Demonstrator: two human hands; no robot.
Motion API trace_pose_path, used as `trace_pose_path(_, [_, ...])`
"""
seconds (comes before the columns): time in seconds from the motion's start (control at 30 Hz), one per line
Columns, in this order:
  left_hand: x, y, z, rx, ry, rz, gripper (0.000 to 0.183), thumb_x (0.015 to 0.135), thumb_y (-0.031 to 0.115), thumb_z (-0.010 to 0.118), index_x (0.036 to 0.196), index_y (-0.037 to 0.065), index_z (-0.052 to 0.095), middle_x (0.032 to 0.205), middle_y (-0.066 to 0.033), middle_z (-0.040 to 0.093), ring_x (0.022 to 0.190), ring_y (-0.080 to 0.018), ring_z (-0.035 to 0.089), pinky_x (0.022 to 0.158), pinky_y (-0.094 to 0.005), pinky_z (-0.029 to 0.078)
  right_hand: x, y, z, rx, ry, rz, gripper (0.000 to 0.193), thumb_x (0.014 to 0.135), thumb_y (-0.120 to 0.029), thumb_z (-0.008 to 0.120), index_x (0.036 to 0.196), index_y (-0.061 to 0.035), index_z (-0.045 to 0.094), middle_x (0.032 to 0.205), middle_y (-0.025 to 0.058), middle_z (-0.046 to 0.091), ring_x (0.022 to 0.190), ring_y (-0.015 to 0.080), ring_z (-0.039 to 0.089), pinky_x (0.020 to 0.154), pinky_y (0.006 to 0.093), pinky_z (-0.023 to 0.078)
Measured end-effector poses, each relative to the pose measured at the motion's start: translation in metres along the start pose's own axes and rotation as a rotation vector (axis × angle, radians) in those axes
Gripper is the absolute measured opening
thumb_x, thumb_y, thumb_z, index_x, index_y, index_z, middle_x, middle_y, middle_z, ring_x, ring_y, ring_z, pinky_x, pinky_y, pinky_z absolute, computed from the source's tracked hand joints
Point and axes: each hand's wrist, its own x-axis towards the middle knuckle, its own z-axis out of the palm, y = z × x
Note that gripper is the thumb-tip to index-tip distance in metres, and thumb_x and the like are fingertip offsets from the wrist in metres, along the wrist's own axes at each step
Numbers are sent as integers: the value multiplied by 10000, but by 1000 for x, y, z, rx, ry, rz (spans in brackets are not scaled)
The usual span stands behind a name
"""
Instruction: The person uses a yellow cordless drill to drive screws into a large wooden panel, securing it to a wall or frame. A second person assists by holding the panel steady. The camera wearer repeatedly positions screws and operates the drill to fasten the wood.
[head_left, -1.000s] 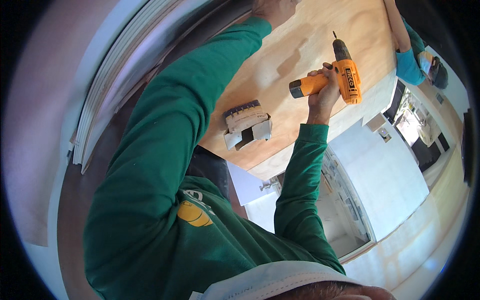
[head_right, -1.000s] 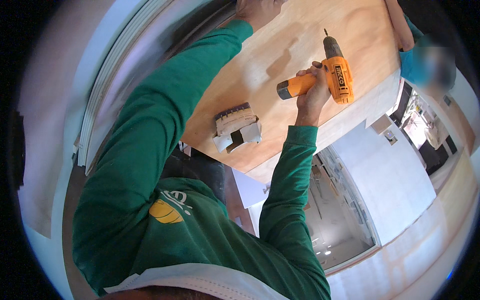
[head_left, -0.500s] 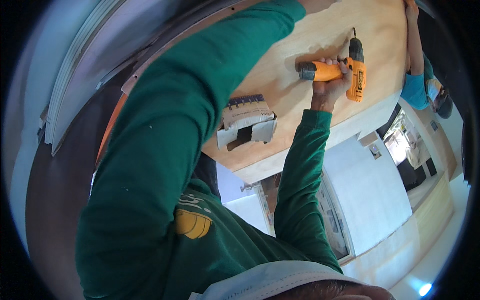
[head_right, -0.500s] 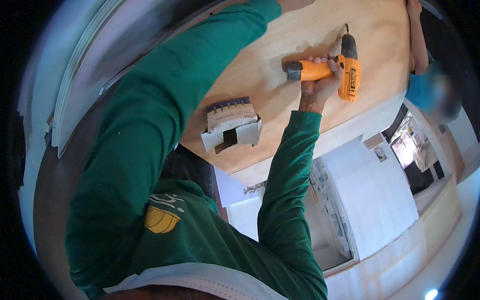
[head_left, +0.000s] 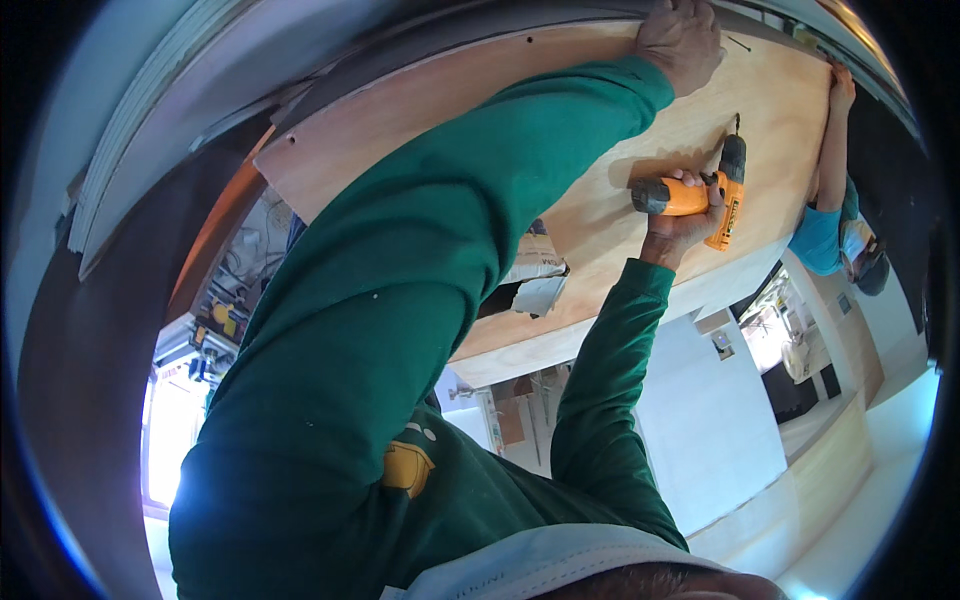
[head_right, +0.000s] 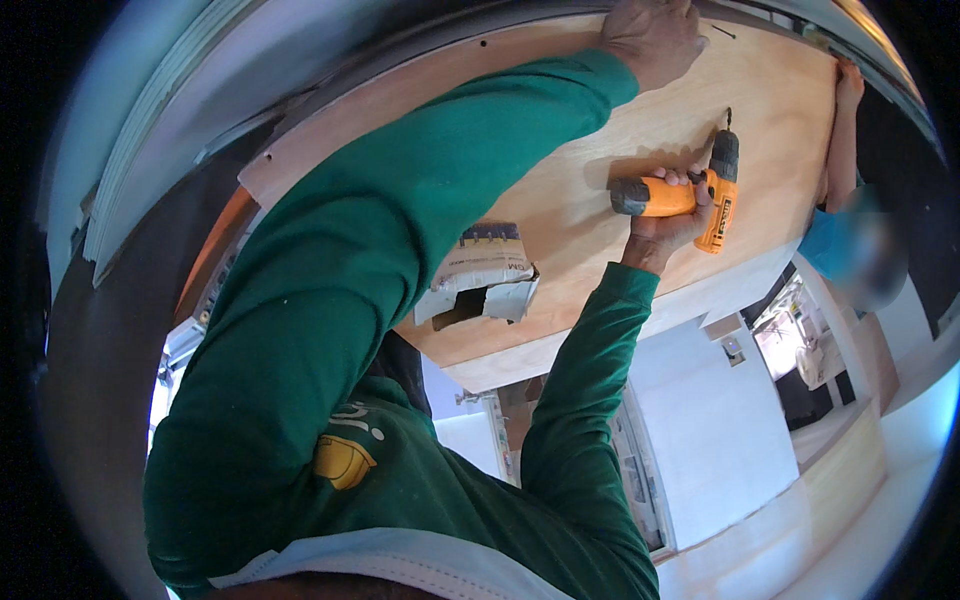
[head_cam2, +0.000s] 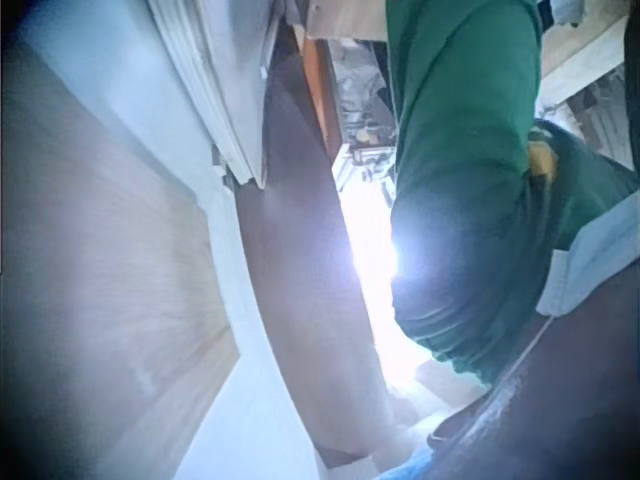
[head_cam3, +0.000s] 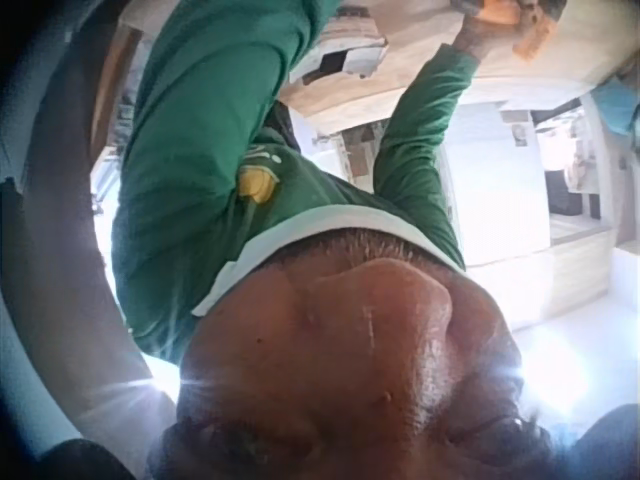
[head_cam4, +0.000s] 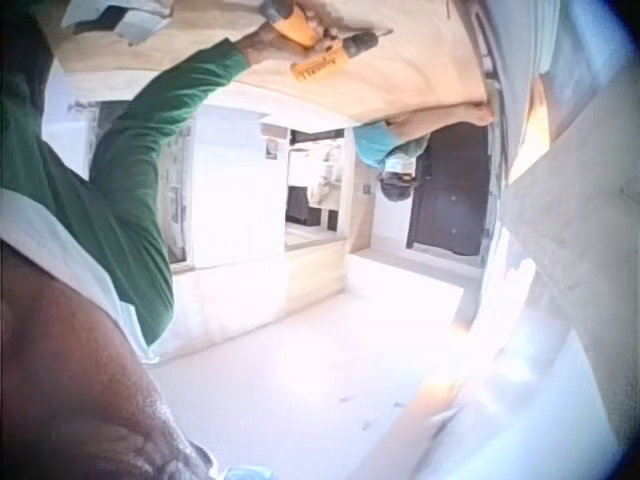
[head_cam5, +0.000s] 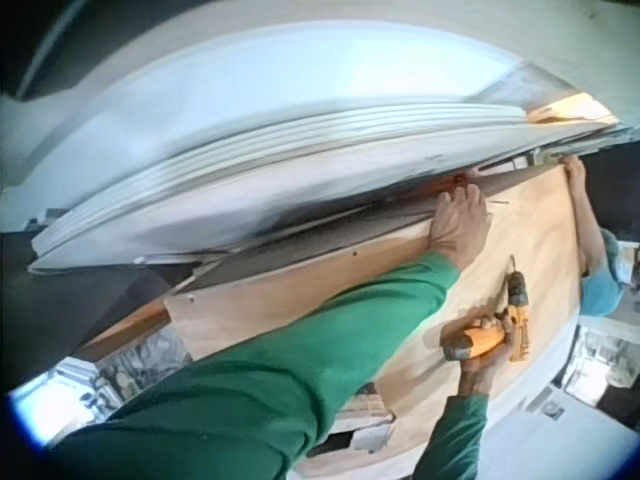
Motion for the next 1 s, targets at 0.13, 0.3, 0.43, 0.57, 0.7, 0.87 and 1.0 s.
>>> trace_pose_path(0.13, [4,-9,18,73,184,-26,405,1038,355,564,1226,22,696,1208,-139,634,1142,-311,595,946,-500,451,1,-5,2,-50,75,141,285,980,-278,674,1110,-33,607,861,77,632,812,241,651,881,446,585])
trace_pose_path(0.3, [5,1,3,79,-28,14,390,1041,366,564,1200,35,695,1170,-123,626,1118,-300,600,925,-491,454,-38,-17,9,-675,359,153,525,1041,-515,669,1278,-50,613,1016,111,718,854,276,695,797,425,616])
trace_pose_path(0.43, [10,-4,-12,129,-34,18,372,1046,356,554,1178,35,690,1158,-120,623,1115,-295,603,920,-493,461,-35,-98,12,-1515,362,310,649,1097,-568,511,1390,-5,645,1309,204,705,1048,342,739,894,460,612])
trace_pose_path(0.57, [10,1,-18,86,-75,3,339,1050,328,540,1151,39,687,1151,-125,618,1119,-299,606,926,-510,473,60,-197,41,-1635,554,-975,674,1171,-477,367,1260,147,605,1247,305,641,1168,422,629,1053,508,495])
trace_pose_path(0.7, [10,0,-24,95,-110,18,318,1045,309,536,1142,44,684,1163,-140,609,1134,-305,612,933,-518,487,173,-175,109,-1437,493,-1140,683,1126,-517,417,1375,116,480,1366,318,510,1294,434,515,1065,575,428])
trace_pose_path(0.87, [13,9,-40,183,-251,105,326,1034,321,550,1148,38,666,1182,-158,596,1153,-313,607,950,-520,492,267,-54,120,-1792,427,-492,1015,1063,-736,233,1675,72,181,1746,333,143,1635,468,96,1259,715,90])
trace_pose_path(1.0, [7,6,-26,137,-210,-8,315,1048,345,563,1170,81,682,1203,-122,625,1173,-288,623,967,-514,481,264,-54,121,-1796,355,-503,1032,1066,-741,222,1665,98,183,1743,341,141,1633,468,111,1256,720,104])
